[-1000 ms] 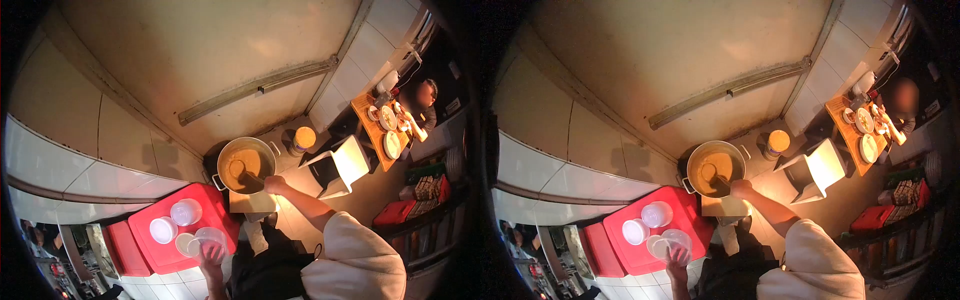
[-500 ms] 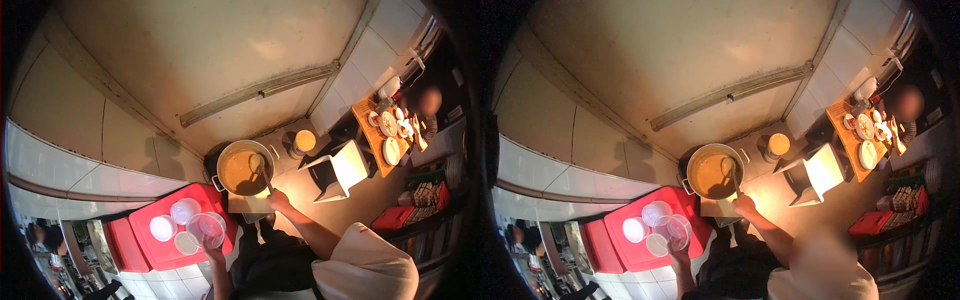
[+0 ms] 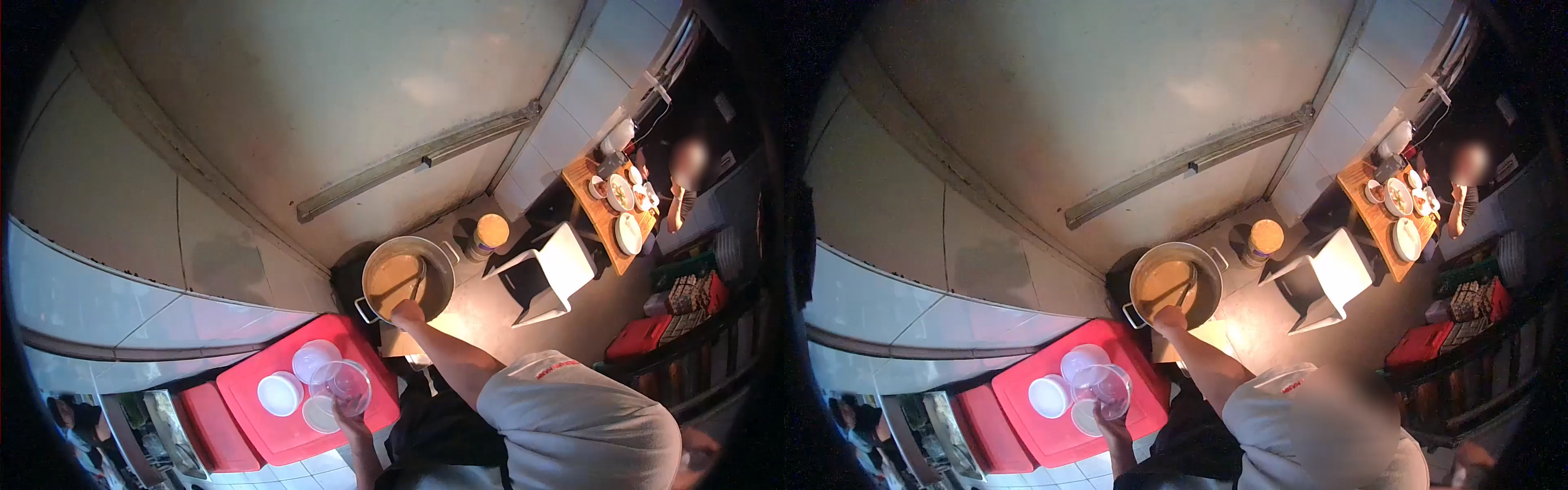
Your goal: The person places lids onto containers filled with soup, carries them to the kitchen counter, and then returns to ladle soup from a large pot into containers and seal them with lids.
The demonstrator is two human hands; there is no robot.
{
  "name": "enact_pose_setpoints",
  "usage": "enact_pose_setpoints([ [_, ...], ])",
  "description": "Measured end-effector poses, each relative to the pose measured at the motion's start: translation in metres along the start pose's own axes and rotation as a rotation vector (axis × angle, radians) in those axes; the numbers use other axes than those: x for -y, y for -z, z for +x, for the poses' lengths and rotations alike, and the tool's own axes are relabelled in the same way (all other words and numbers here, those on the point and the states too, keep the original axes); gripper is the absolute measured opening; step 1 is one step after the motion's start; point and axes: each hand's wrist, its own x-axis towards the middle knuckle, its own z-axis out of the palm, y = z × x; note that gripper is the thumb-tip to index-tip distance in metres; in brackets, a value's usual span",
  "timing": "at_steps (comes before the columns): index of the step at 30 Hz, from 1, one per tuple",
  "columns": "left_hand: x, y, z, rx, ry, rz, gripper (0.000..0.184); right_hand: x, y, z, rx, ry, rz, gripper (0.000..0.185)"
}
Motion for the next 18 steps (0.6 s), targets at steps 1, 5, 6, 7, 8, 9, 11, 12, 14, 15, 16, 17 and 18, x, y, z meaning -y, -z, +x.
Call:
enact_pose_setpoints([
  [1, -0.005, 0.004, -0.001, -0.005, 0.006, -0.019, 0.061, 0.003, -0.010, 0.003, 0.010, -0.009, 0.018, 0.050],
  [5, -0.019, -0.019, 0.019, -0.085, 0.084, -0.068, 0.066, -0.005, -0.058, 0.013, -0.149, -0.092, 0.063, 0.061],
  [6, -0.010, -0.024, 0.038, -0.067, 0.080, -0.046, 0.066, 0.001, -0.051, -0.006, -0.135, -0.106, 0.111, 0.066],
  [7, 0.008, -0.028, 0.068, -0.049, 0.077, -0.022, 0.066, 0.006, -0.048, -0.018, -0.163, -0.097, 0.094, 0.065],
  [8, 0.025, -0.032, 0.098, -0.032, 0.077, 0.005, 0.066, 0.007, -0.051, -0.026, -0.190, -0.092, 0.079, 0.063],
  [9, 0.038, -0.047, 0.129, 0.000, 0.069, -0.013, 0.062, 0.007, -0.054, -0.030, -0.215, -0.090, 0.062, 0.062],
  [11, 0.053, -0.087, 0.182, 0.001, 0.084, -0.019, 0.064, 0.004, -0.057, -0.033, -0.197, -0.082, 0.041, 0.067],
  [12, 0.056, -0.104, 0.206, -0.028, 0.104, -0.006, 0.070, 0.003, -0.055, -0.039, -0.178, -0.060, 0.032, 0.068],
  [14, 0.064, -0.137, 0.240, -0.086, 0.140, 0.024, 0.081, 0.012, -0.040, -0.061, -0.140, -0.028, 0.035, 0.070],
  [15, 0.064, -0.156, 0.245, -0.133, 0.176, 0.024, 0.085, 0.002, -0.046, -0.056, -0.130, 0.000, 0.011, 0.071],
  [16, 0.059, -0.175, 0.246, -0.179, 0.210, 0.025, 0.088, -0.010, -0.054, -0.050, -0.120, 0.028, -0.011, 0.072],
  [17, 0.059, -0.182, 0.246, -0.224, 0.239, 0.027, 0.092, -0.018, -0.059, -0.047, -0.111, 0.060, -0.030, 0.073],
  [18, 0.067, -0.176, 0.256, -0.147, 0.212, 0.072, 0.097, -0.017, -0.056, -0.049, -0.076, 0.031, -0.036, 0.073],
])
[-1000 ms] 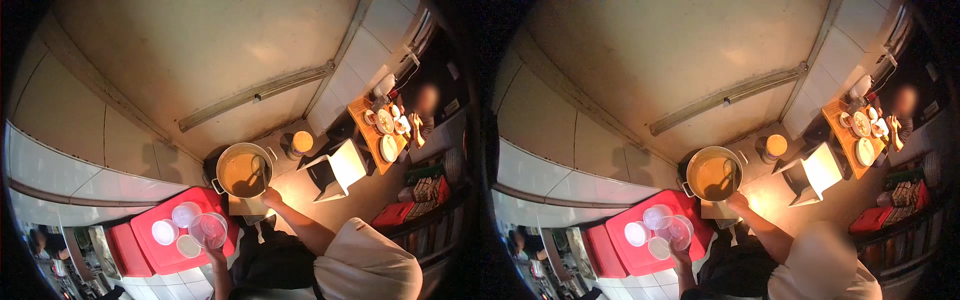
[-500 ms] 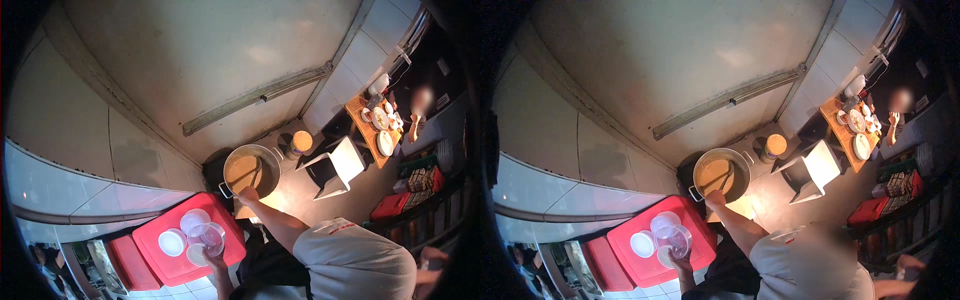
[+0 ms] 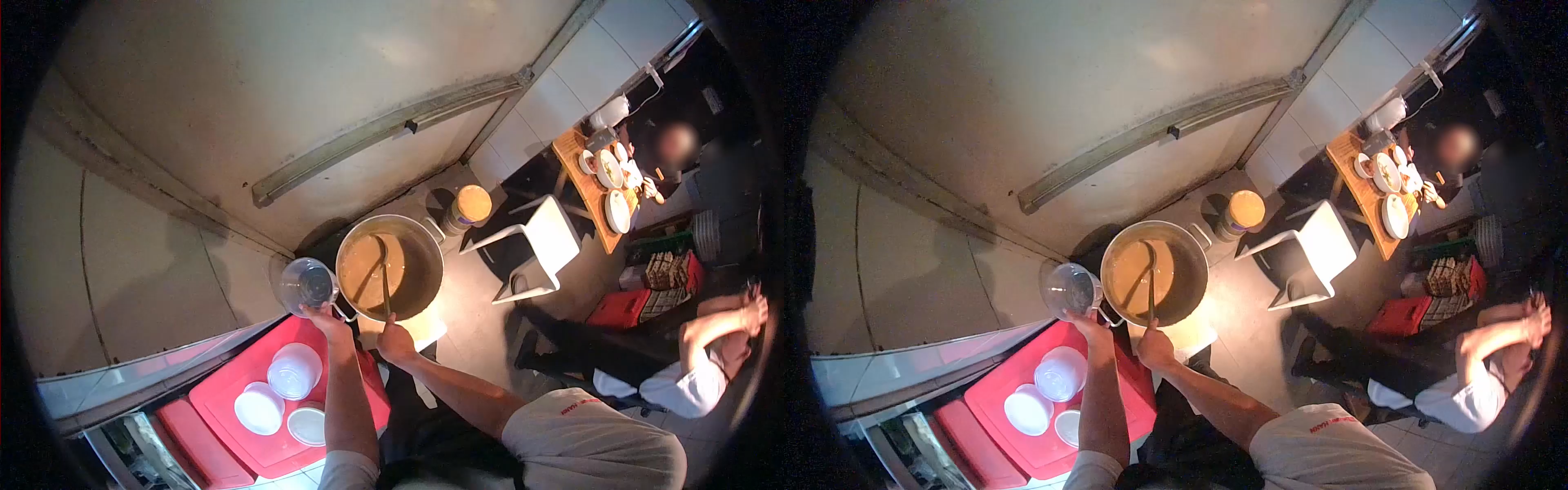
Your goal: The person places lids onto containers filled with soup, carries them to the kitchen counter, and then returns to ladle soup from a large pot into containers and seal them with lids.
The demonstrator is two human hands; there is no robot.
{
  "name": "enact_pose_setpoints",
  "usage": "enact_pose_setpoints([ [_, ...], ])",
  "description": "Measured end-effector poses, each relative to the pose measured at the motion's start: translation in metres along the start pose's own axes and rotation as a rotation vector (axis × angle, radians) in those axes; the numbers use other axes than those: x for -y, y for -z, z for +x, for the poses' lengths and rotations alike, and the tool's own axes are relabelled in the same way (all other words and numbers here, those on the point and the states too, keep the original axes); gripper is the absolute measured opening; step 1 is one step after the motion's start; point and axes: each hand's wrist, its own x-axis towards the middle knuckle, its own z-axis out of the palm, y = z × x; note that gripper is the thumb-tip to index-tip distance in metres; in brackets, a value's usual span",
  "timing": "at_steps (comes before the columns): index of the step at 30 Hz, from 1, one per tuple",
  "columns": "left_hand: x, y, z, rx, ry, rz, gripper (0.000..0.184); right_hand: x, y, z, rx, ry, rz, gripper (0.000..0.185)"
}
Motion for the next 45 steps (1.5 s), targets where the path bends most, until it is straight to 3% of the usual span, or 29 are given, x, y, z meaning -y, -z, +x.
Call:
enact_pose_setpoints([
  [3, 0.014, 0.013, 0.035, 0.119, 0.105, -0.130, 0.098, -0.010, -0.001, 0.003, 0.015, 0.052, -0.024, 0.072],
  [8, 0.000, -0.019, -0.003, -0.087, 0.014, -0.189, 0.094, -0.013, 0.010, 0.001, 0.084, 0.060, -0.077, 0.072],
  [12, 0.013, -0.008, 0.015, 0.031, -0.006, -0.317, 0.087, -0.017, 0.013, 0.005, 0.143, 0.100, -0.175, 0.073],
  [20, 0.016, -0.003, 0.025, 0.006, -0.033, -0.259, 0.078, -0.030, 0.053, 0.007, 0.392, 0.162, -0.376, 0.079],
  [22, 0.014, -0.003, 0.026, 0.029, -0.033, -0.248, 0.077, -0.049, 0.051, 0.012, 0.289, 0.289, -0.318, 0.025],
  [25, 0.025, 0.011, 0.045, 0.060, -0.048, -0.220, 0.078, -0.046, 0.095, 0.007, 0.500, 0.265, -0.223, 0.052],
  [26, 0.031, 0.017, 0.055, 0.076, -0.051, -0.212, 0.080, -0.054, 0.100, 0.003, 0.459, 0.190, -0.120, 0.052],
  [27, 0.033, 0.020, 0.057, 0.073, -0.033, -0.220, 0.082, -0.110, 0.061, 0.035, 0.294, 0.505, -0.117, 0.058],
  [29, 0.032, 0.021, 0.058, 0.052, 0.022, -0.254, 0.086, -0.072, 0.124, 0.001, 0.478, 0.191, 0.028, 0.062],
  [36, 0.010, 0.013, 0.017, 0.020, 0.046, -0.141, 0.099, -0.117, 0.165, 0.011, 0.588, 0.238, 0.172, 0.063],
  [39, 0.008, 0.011, 0.008, 0.018, -0.089, -0.048, 0.099, -0.128, 0.193, 0.005, 0.663, 0.181, 0.199, 0.071],
  [42, 0.015, 0.027, 0.028, 0.176, -0.261, -0.097, 0.095, -0.141, 0.216, -0.005, 0.669, 0.167, 0.281, 0.073],
  [45, -0.005, 0.022, 0.009, 0.055, -0.289, -0.012, 0.099, -0.163, 0.228, -0.009, 0.679, 0.125, 0.382, 0.073],
])
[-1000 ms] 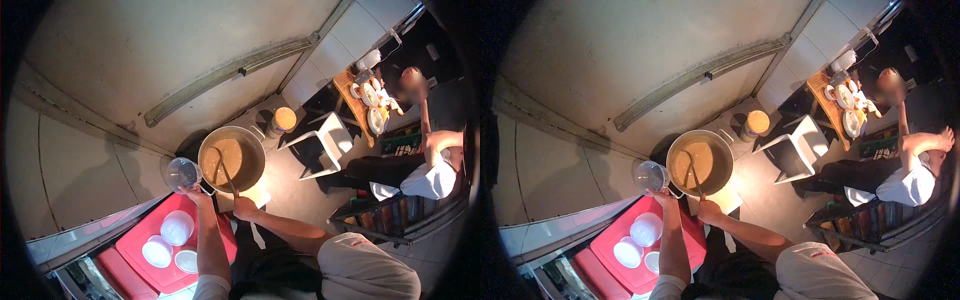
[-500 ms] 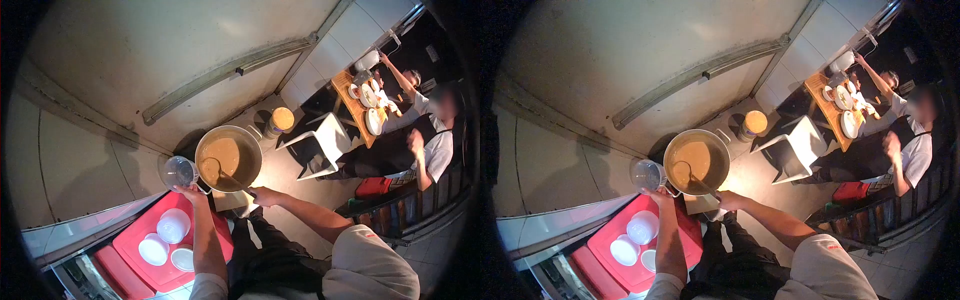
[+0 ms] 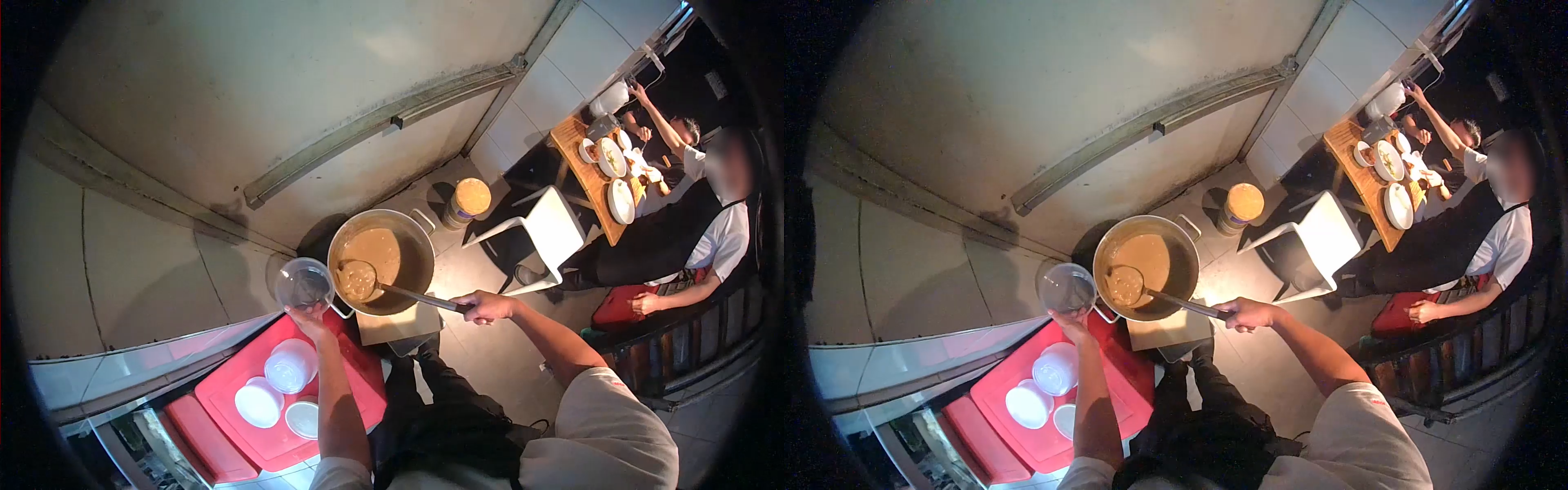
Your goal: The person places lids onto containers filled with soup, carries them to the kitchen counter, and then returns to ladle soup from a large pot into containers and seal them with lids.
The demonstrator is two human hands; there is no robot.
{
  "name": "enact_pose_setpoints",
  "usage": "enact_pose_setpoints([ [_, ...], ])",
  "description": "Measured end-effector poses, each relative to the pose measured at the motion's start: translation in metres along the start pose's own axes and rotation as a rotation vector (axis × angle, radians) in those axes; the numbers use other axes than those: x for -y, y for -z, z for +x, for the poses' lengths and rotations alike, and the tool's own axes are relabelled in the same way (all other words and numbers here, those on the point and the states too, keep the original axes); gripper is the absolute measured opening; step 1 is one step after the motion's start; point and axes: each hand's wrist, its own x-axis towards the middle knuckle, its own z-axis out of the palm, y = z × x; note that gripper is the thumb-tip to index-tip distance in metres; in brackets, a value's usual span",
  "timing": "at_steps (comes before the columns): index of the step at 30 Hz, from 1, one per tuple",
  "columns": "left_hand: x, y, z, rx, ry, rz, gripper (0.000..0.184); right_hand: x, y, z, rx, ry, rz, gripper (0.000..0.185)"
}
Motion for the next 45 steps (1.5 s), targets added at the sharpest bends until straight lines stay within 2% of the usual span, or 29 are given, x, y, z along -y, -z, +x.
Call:
enact_pose_setpoints([
  [3, 0.036, 0.056, 0.065, 0.059, -0.239, 0.002, 0.089, -0.013, 0.004, -0.008, 0.001, -0.029, 0.100, 0.072],
  [6, 0.011, 0.062, 0.056, -0.039, -0.425, 0.396, 0.079, -0.027, 0.007, -0.012, 0.005, -0.016, 0.167, 0.068],
  [12, -0.014, 0.056, 0.028, -0.004, -0.304, 0.454, 0.074, -0.037, 0.005, -0.034, 0.009, -0.011, 0.303, 0.067],
  [14, -0.013, 0.058, 0.028, 0.036, -0.352, 0.499, 0.071, -0.041, 0.004, -0.043, -0.006, -0.011, 0.327, 0.066],
  [15, -0.013, 0.059, 0.028, 0.055, -0.376, 0.520, 0.070, -0.033, 0.003, -0.055, -0.021, -0.039, 0.311, 0.066],
  [18, -0.011, 0.063, 0.033, 0.101, -0.236, 0.514, 0.069, -0.013, -0.006, -0.090, -0.083, -0.025, 0.341, 0.066],
  [21, -0.003, 0.059, 0.035, 0.088, -0.233, 0.441, 0.064, 0.005, -0.012, -0.126, -0.134, -0.039, 0.322, 0.067],
  [24, -0.005, 0.039, 0.018, 0.066, -0.114, 0.463, 0.065, 0.030, -0.018, -0.168, -0.170, -0.034, 0.252, 0.067],
  [27, 0.000, 0.007, -0.006, 0.131, -0.095, 0.346, 0.064, 0.057, -0.025, -0.207, -0.219, -0.014, 0.217, 0.067],
  [30, -0.001, -0.037, -0.044, 0.155, -0.096, 0.371, 0.065, 0.077, -0.033, -0.240, -0.263, 0.014, 0.234, 0.067],
  [31, -0.002, -0.048, -0.054, 0.264, -0.071, 0.330, 0.063, 0.085, -0.037, -0.249, -0.270, 0.009, 0.230, 0.068],
  [33, 0.004, -0.073, -0.067, 0.184, -0.049, 0.486, 0.064, 0.096, -0.043, -0.262, -0.264, 0.029, 0.227, 0.069],
  [36, 0.009, -0.103, -0.086, 0.160, -0.134, 0.569, 0.067, 0.101, -0.056, -0.272, -0.285, 0.062, 0.142, 0.067],
  [38, 0.010, -0.119, -0.103, 0.147, -0.184, 0.550, 0.070, 0.116, -0.072, -0.276, -0.341, 0.000, -0.005, 0.059],
  [40, 0.009, -0.131, -0.113, 0.131, -0.221, 0.479, 0.074, 0.115, -0.087, -0.277, -0.434, 0.095, -0.245, 0.058],
  [41, 0.005, -0.132, -0.113, 0.166, -0.189, 0.520, 0.075, 0.083, -0.087, -0.265, -0.498, 0.209, -0.464, 0.062],
  [43, -0.004, -0.131, -0.115, 0.231, -0.123, 0.602, 0.077, 0.081, -0.102, -0.266, -0.552, 0.214, -0.630, 0.068],
  [44, -0.005, -0.129, -0.114, 0.257, -0.155, 0.574, 0.077, 0.080, -0.110, -0.265, -0.578, 0.215, -0.714, 0.070],
  [45, -0.002, -0.126, -0.110, 0.284, -0.187, 0.546, 0.077, 0.076, -0.117, -0.262, -0.667, 0.346, -0.861, 0.072],
])
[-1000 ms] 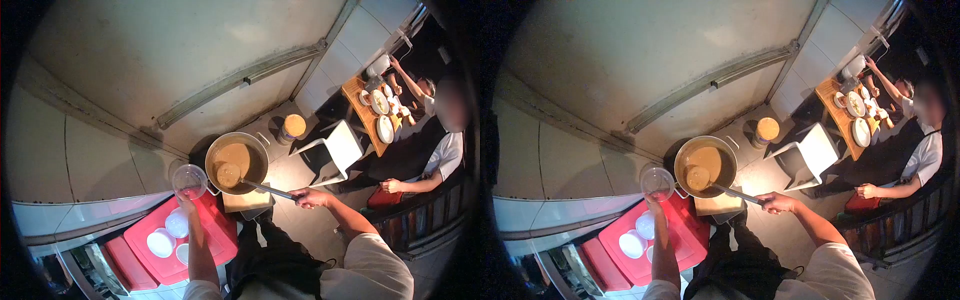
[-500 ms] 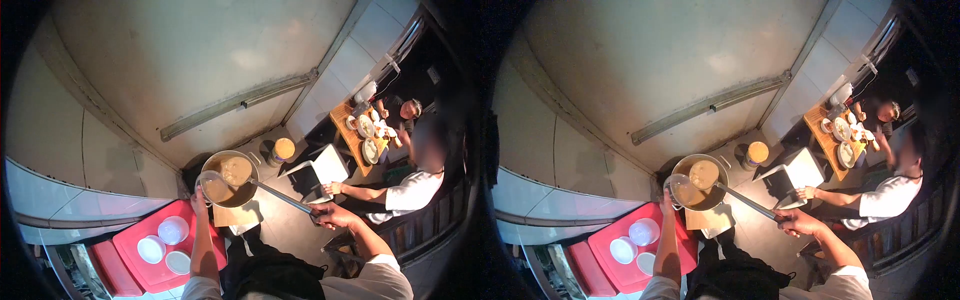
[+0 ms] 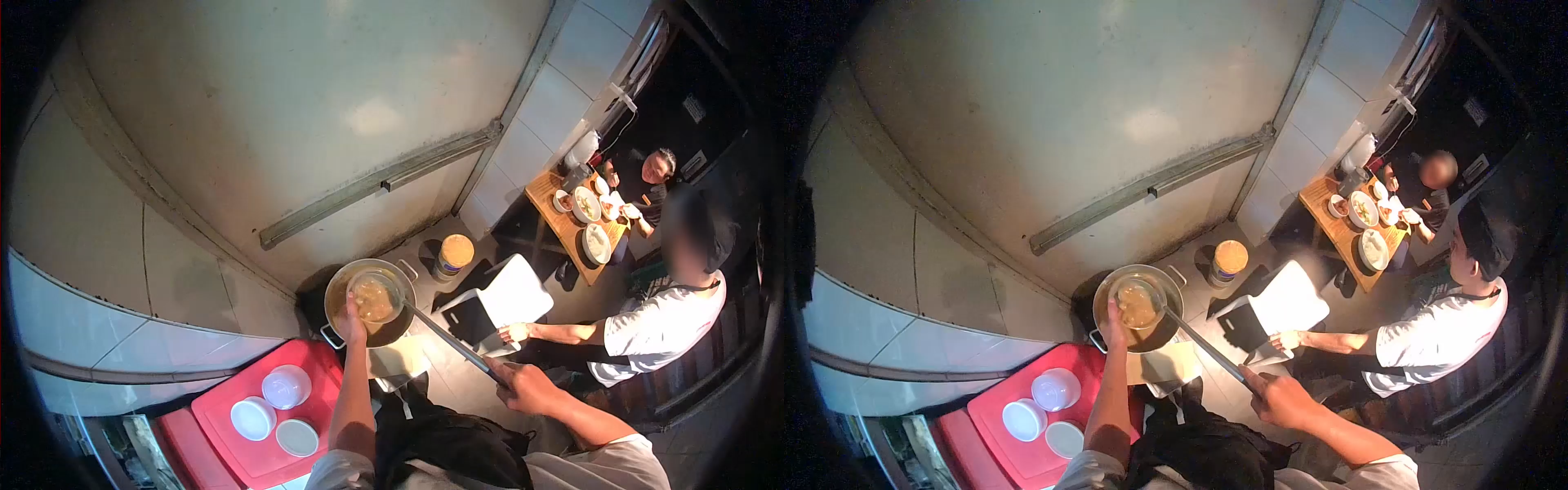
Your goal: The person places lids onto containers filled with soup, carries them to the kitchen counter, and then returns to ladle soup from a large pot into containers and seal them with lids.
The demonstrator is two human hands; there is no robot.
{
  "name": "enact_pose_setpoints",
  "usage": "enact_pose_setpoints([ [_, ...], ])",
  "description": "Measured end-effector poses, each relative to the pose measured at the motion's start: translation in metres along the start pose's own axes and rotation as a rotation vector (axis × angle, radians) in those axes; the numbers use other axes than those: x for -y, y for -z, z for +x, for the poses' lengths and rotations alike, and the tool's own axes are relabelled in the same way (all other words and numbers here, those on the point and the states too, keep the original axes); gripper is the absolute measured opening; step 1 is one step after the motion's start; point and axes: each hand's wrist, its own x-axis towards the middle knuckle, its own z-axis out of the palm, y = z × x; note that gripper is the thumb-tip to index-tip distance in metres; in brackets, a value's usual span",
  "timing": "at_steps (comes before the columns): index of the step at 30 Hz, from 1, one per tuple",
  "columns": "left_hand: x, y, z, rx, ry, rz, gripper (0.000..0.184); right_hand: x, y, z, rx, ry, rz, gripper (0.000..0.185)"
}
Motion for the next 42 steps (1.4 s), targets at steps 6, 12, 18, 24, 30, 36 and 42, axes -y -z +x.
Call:
enact_pose_setpoints([
  [6, 0.013, 0.012, -0.001, -0.020, 0.011, 0.012, 0.075, 0.003, -0.030, -0.032, -0.122, -0.026, -0.243, 0.067],
  [12, 0.023, 0.013, -0.002, 0.007, 0.012, -0.346, 0.077, 0.007, -0.054, -0.047, -0.197, -0.152, 0.047, 0.059],
  [18, 0.036, 0.024, 0.015, -0.031, 0.094, -0.430, 0.080, -0.004, -0.071, -0.043, -0.019, -0.267, 0.883, 0.028],
  [24, 0.051, 0.053, 0.053, -0.017, 0.134, -0.545, 0.082, 0.015, -0.053, -0.012, 0.094, -0.598, 1.815, 0.021],
  [30, 0.040, 0.088, 0.085, -0.119, 0.028, -0.529, 0.080, 0.018, -0.086, 0.047, 0.022, -0.682, 1.454, 0.021],
  [36, 0.088, 0.095, 0.124, -0.180, 0.039, -0.622, 0.096, 0.003, -0.214, 0.162, -0.152, -0.551, 0.349, 0.044],
  [42, 0.071, 0.088, 0.098, -0.234, 0.257, -0.747, 0.093, 0.014, -0.277, 0.266, -0.059, -0.674, 0.232, 0.053],
])
